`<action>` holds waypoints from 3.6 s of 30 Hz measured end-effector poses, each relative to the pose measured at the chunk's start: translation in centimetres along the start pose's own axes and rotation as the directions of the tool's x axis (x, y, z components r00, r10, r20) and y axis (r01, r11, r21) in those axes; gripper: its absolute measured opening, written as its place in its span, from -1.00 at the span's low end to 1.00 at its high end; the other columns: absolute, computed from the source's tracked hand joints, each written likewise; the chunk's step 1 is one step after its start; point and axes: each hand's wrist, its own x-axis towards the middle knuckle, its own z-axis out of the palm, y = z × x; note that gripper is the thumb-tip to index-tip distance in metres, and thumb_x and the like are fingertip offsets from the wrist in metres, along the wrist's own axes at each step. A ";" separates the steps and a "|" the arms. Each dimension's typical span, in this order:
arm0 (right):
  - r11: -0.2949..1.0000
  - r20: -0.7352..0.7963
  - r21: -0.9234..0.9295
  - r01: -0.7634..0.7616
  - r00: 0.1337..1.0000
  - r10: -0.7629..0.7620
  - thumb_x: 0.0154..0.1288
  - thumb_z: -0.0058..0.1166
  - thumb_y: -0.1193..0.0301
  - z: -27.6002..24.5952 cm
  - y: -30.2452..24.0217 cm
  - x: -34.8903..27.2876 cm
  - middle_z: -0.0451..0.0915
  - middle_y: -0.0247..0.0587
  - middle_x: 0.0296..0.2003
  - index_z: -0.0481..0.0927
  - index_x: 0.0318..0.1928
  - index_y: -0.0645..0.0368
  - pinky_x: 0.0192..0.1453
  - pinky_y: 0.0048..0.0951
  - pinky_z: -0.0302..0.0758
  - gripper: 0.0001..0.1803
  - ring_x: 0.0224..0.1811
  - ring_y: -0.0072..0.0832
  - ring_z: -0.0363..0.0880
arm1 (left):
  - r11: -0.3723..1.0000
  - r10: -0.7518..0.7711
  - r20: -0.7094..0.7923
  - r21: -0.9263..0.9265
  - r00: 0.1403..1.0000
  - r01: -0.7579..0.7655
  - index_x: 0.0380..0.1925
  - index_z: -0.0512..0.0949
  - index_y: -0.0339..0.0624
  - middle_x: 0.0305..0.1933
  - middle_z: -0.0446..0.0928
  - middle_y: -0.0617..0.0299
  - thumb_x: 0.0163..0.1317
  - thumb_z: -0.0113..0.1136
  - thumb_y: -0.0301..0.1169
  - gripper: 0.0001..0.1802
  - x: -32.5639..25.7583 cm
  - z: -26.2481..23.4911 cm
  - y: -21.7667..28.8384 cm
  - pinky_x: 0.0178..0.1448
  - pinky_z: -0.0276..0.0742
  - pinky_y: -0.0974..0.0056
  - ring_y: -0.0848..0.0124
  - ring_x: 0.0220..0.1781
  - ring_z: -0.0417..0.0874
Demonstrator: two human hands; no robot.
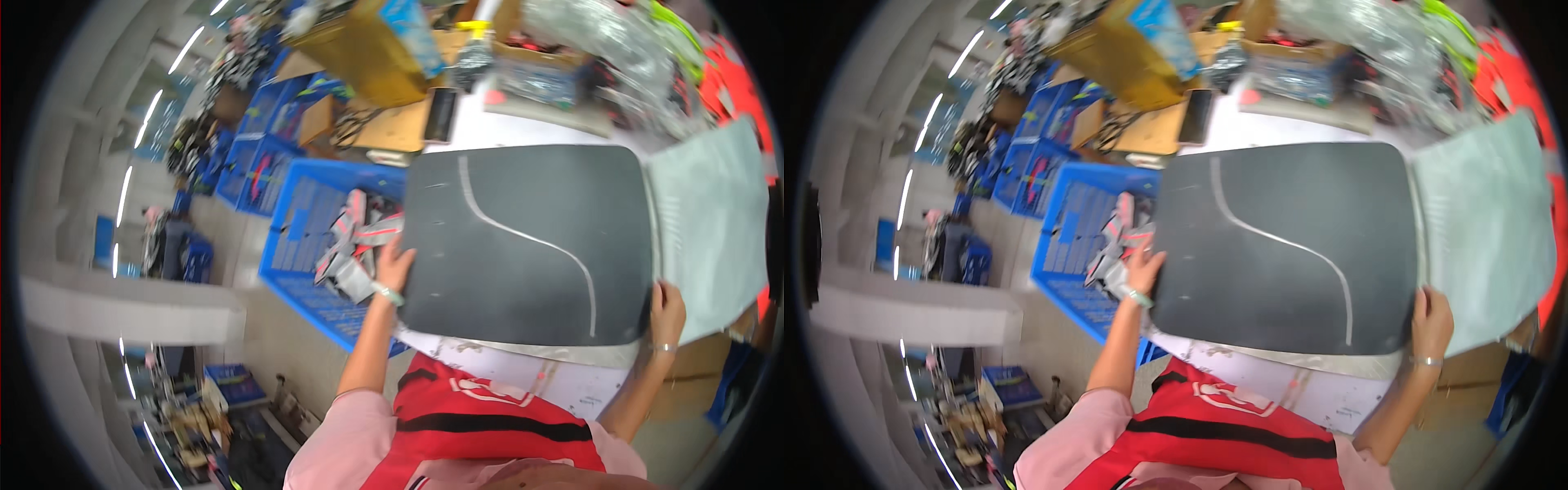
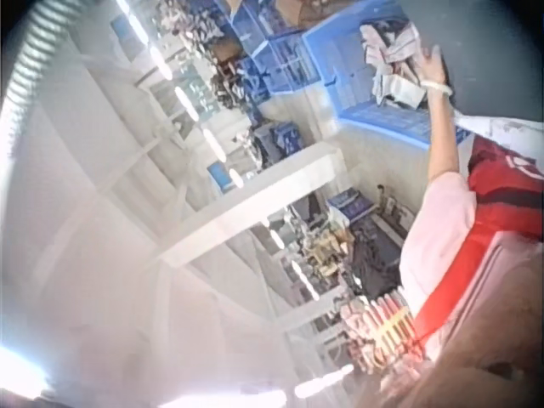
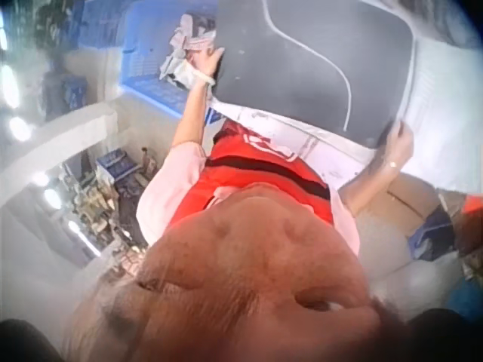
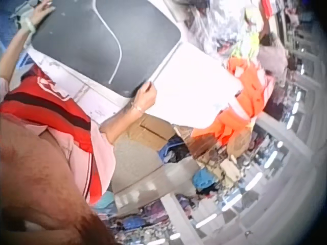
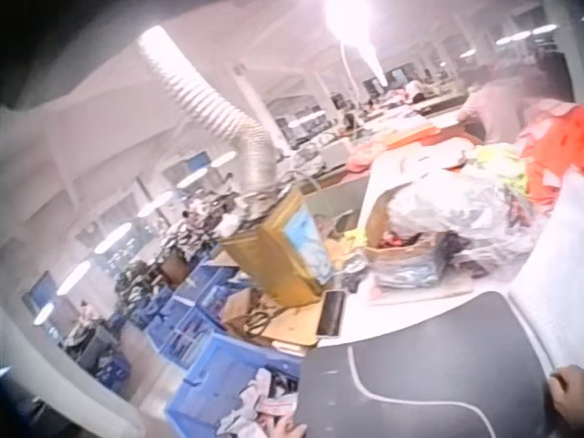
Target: Marking or tracing lines onto a piece of material using a template or by hand on a workbench.
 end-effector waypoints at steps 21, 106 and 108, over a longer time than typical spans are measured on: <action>0.932 -0.110 0.362 -0.026 0.991 0.071 0.45 -0.03 0.29 -1.0 8.9 1.2 0.56 -0.25 -0.26 0.51 -0.06 0.37 -0.01 -0.52 0.41 -0.67 -0.20 -0.54 0.44 | 0.853 0.269 0.018 0.460 0.963 -0.247 0.14 0.47 -0.20 -0.10 0.45 -0.05 0.05 0.34 -0.27 -0.39 -1.0 4.7 5.0 0.14 0.41 0.13 0.06 0.00 0.47; 0.964 -0.262 -0.160 -0.214 0.950 0.167 0.38 -0.11 0.11 2.1 -0.4 -5.3 0.59 0.20 -0.34 0.49 -0.17 0.14 -0.16 -0.02 0.47 -0.65 -0.22 0.10 0.58 | 0.836 0.317 -0.002 0.473 0.948 -0.278 -0.04 0.60 -0.34 -0.12 0.51 -0.03 0.13 0.35 -0.14 -0.48 1.8 3.1 1.7 -0.05 0.54 0.24 0.26 -0.20 0.61; 0.971 -0.226 -0.145 -0.191 0.962 0.156 0.38 -0.11 0.12 1.7 0.0 -5.4 0.59 0.21 -0.35 0.49 -0.16 0.16 -0.17 -0.01 0.47 -0.65 -0.24 0.11 0.57 | 0.855 0.297 -0.003 0.445 0.955 -0.265 -0.02 0.58 -0.35 -0.09 0.49 -0.02 0.13 0.35 -0.13 -0.46 1.3 4.0 2.1 -0.02 0.55 0.24 0.26 -0.18 0.62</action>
